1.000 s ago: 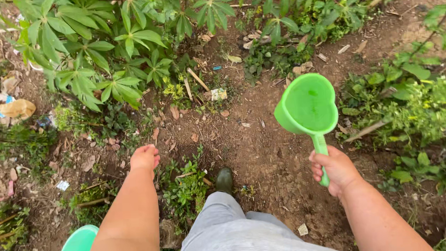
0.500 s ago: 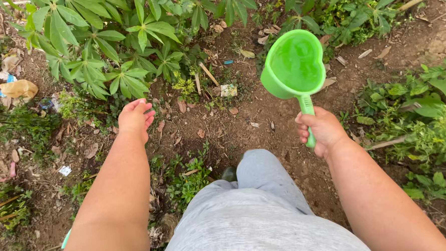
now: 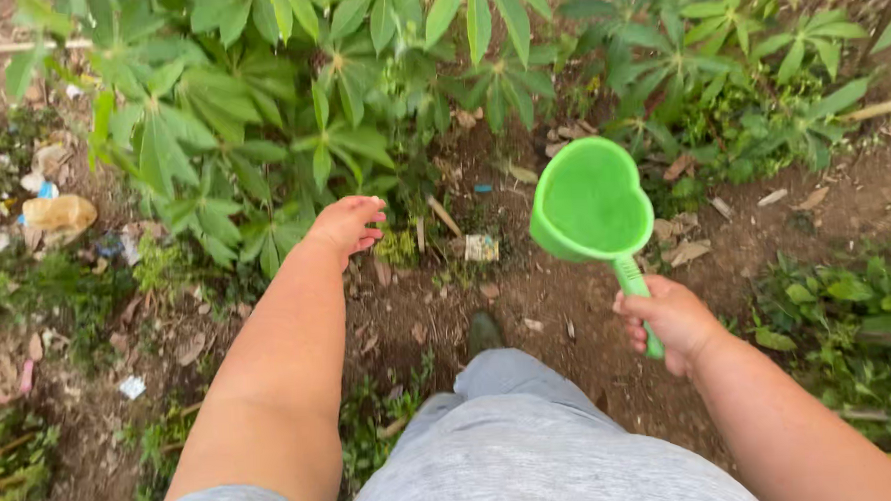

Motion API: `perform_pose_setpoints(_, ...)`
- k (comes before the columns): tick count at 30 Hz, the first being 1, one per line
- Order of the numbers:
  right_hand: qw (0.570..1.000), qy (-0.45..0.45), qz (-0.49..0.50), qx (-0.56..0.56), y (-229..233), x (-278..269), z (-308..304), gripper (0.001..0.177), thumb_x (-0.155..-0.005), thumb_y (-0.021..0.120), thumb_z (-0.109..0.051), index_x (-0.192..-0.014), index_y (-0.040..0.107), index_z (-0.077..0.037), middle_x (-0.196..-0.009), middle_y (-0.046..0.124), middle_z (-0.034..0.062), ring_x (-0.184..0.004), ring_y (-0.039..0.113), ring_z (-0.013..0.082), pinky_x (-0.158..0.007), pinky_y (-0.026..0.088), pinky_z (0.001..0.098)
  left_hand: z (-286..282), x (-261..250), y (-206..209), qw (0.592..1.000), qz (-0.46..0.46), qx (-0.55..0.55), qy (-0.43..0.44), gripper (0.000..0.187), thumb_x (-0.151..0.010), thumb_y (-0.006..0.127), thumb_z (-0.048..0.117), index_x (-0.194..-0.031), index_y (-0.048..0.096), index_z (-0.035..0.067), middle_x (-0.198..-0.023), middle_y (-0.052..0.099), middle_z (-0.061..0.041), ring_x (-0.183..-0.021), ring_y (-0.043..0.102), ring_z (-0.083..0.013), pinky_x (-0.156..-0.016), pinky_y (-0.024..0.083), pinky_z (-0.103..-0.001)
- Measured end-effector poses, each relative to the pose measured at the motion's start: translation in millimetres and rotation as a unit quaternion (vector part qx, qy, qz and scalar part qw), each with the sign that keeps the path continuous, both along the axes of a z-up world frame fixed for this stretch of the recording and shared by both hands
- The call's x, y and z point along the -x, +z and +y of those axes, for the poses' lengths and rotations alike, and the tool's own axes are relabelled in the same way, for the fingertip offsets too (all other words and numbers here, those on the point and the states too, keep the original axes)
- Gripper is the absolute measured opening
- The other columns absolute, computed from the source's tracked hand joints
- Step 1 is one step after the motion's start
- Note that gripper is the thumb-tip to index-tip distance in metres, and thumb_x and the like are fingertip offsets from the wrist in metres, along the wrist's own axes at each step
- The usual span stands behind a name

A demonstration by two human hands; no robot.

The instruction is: The person waters small plants in a yard by scooping water from buckets and an outdoor container using a green plastic cup.

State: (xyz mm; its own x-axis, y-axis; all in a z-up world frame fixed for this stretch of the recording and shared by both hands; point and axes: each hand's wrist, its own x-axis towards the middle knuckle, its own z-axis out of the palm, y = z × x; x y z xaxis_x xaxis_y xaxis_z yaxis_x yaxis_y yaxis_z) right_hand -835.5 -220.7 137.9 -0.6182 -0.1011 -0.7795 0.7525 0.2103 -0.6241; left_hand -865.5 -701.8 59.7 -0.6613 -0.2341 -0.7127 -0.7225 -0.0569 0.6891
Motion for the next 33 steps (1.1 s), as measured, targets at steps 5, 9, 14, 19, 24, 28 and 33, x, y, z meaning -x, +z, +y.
perform_pose_setpoints(5,1.000,0.023,-0.001,-0.002,-16,55,-36,0.011,-0.083,0.064,-0.005,-0.092,0.058,-0.007,-0.066,0.051,0.0022,-0.050,0.046,0.0145,-0.044,0.039,0.0332,-12,74,-13,0.997,-0.005,-0.014,-0.072,0.030,-0.097,0.064,0.032,-0.121,0.066,0.013,-0.120,0.071,-0.004,-0.098,0.067,-0.0188,-0.088,0.055,-0.034)
perform_pose_setpoints(9,1.000,0.008,0.018,0.009,-37,83,-76,0.007,-0.087,0.063,-0.009,-0.090,0.057,-0.006,-0.063,0.049,0.0032,-0.050,0.046,0.0145,-0.044,0.039,0.0327,-10,119,-51,0.987,0.034,-0.153,-0.040,0.027,-0.100,0.059,0.030,-0.116,0.066,0.009,-0.116,0.070,-0.009,-0.099,0.066,-0.0240,-0.089,0.057,-0.039)
perform_pose_setpoints(14,0.999,-0.037,-0.006,-0.002,-67,92,-140,0.006,-0.087,0.061,-0.010,-0.091,0.059,-0.006,-0.061,0.049,0.0040,-0.048,0.044,0.0164,-0.044,0.038,0.0336,4,162,-101,0.971,0.032,-0.237,-0.015,0.022,-0.100,0.061,0.023,-0.114,0.062,0.007,-0.114,0.068,-0.010,-0.101,0.066,-0.0270,-0.091,0.058,-0.041)
perform_pose_setpoints(19,0.998,-0.068,0.000,-0.006,-88,94,-190,0.008,-0.088,0.060,-0.012,-0.092,0.060,-0.005,-0.061,0.051,0.0053,-0.047,0.045,0.0169,-0.043,0.038,0.0332,13,183,-124,0.970,-0.049,-0.236,-0.021,0.022,-0.103,0.053,0.025,-0.117,0.061,0.009,-0.109,0.063,-0.008,-0.094,0.062,-0.0248,-0.088,0.056,-0.041)
perform_pose_setpoints(24,0.997,-0.046,0.029,-0.059,-87,92,-223,0.012,-0.087,0.063,-0.013,-0.095,0.058,-0.005,-0.062,0.052,0.0045,-0.047,0.047,0.0165,-0.041,0.040,0.0335,9,202,-134,0.975,-0.078,-0.206,-0.026,0.025,-0.105,0.051,0.027,-0.116,0.063,0.009,-0.105,0.064,-0.008,-0.089,0.062,-0.0210,-0.082,0.059,-0.037)
perform_pose_setpoints(28,0.989,-0.021,0.062,-0.133,-78,97,-238,0.015,-0.085,0.064,-0.015,-0.095,0.060,-0.004,-0.064,0.054,0.0067,-0.047,0.051,0.0169,-0.042,0.043,0.0373,6,204,-152,0.974,-0.102,-0.202,0.005,0.020,-0.102,0.053,0.020,-0.111,0.066,0.009,-0.096,0.068,-0.004,-0.083,0.067,-0.0165,-0.073,0.062,-0.034)
perform_pose_setpoints(33,0.933,0.091,0.192,-0.290,-80,93,-234,0.028,-0.079,0.073,-0.025,-0.099,0.068,-0.007,-0.082,0.071,0.0149,-0.076,0.068,0.0312,-0.071,0.053,0.0451,10,207,-175,0.978,-0.111,-0.175,-0.016,0.017,-0.101,0.057,0.016,-0.111,0.068,0.008,-0.095,0.071,-0.007,-0.080,0.068,-0.0185,-0.069,0.060,-0.032)
